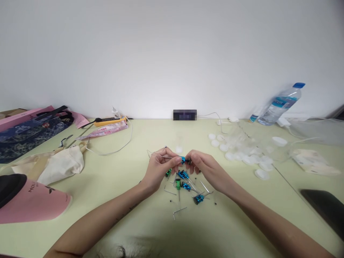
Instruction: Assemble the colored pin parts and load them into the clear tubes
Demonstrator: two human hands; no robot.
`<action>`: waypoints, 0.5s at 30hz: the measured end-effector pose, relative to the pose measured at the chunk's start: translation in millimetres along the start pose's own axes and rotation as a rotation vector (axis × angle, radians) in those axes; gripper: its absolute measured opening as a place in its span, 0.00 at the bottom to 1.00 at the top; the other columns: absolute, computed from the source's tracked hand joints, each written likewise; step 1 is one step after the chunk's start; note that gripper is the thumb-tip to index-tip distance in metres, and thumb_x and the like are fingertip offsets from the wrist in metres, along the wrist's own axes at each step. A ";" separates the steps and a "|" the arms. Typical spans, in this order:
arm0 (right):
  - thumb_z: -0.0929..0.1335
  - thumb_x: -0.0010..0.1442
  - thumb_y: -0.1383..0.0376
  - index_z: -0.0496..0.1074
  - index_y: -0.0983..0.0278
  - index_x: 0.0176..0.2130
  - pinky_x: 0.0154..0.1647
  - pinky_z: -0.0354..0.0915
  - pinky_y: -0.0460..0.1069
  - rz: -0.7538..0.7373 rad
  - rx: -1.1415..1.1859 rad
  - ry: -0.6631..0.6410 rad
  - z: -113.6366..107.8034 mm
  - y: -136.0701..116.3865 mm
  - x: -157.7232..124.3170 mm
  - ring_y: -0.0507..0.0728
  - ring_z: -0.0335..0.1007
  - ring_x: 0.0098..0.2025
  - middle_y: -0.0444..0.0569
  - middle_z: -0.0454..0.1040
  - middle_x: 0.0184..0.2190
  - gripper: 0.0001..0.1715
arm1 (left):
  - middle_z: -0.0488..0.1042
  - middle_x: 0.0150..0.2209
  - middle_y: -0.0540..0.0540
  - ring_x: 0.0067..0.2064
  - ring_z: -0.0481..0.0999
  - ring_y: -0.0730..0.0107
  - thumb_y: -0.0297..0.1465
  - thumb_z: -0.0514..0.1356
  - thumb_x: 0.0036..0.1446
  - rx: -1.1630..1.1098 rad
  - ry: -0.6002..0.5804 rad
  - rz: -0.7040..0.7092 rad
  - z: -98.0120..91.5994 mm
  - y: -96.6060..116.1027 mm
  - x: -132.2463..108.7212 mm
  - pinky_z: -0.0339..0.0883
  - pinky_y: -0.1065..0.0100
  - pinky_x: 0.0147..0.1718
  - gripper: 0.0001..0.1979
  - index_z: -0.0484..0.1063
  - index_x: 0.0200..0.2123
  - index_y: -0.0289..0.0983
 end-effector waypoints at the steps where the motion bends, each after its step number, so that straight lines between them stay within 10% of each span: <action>1: 0.57 0.67 0.52 0.66 0.61 0.37 0.35 0.66 0.52 -0.014 -0.002 -0.001 1.0 0.3 -0.1 0.54 0.68 0.33 0.47 0.70 0.32 0.19 | 0.74 0.24 0.49 0.22 0.69 0.78 0.35 0.66 0.51 0.002 0.002 0.003 -0.3 -0.2 0.3 0.60 0.75 0.21 0.12 0.68 0.29 0.33; 3: 0.65 0.61 0.54 0.64 0.59 0.45 0.38 0.68 0.52 -0.059 0.003 0.066 1.8 -0.9 0.0 0.57 0.68 0.43 0.51 0.68 0.45 0.15 | 0.74 0.24 0.49 0.22 0.69 0.79 0.35 0.66 0.51 0.014 0.012 0.009 -1.2 -0.2 1.2 0.61 0.75 0.21 0.12 0.68 0.29 0.33; 6: 0.73 0.51 0.55 0.54 0.54 0.57 0.43 0.70 0.55 -0.102 0.011 0.180 -0.4 -3.7 0.9 0.61 0.61 0.56 0.53 0.53 0.61 0.40 | 0.74 0.25 0.48 0.22 0.69 0.79 0.35 0.65 0.52 0.024 0.022 0.009 -1.3 0.7 1.8 0.61 0.75 0.21 0.12 0.68 0.29 0.33; 12: 0.54 0.68 0.52 0.68 0.62 0.37 0.36 0.67 0.53 0.011 0.021 -0.002 -2.7 -0.3 1.1 0.55 0.69 0.34 0.48 0.71 0.31 0.23 | 0.73 0.24 0.49 0.22 0.69 0.77 0.36 0.66 0.50 0.022 0.020 -0.009 0.4 0.9 0.4 0.61 0.74 0.20 0.13 0.68 0.29 0.33; 15: 0.65 0.62 0.56 0.65 0.58 0.49 0.37 0.69 0.52 -0.024 0.025 0.001 -1.4 -2.9 -0.1 0.55 0.69 0.40 0.49 0.70 0.44 0.17 | 0.73 0.23 0.49 0.21 0.68 0.78 0.37 0.66 0.50 0.039 0.040 0.006 -0.8 0.9 1.3 0.61 0.74 0.21 0.13 0.68 0.29 0.34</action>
Point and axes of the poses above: each hand's wrist, its own x-axis towards the middle knuckle, its own z-axis out of the palm, y = z × x, the point moved 1 cm from there along x, towards the middle knuckle
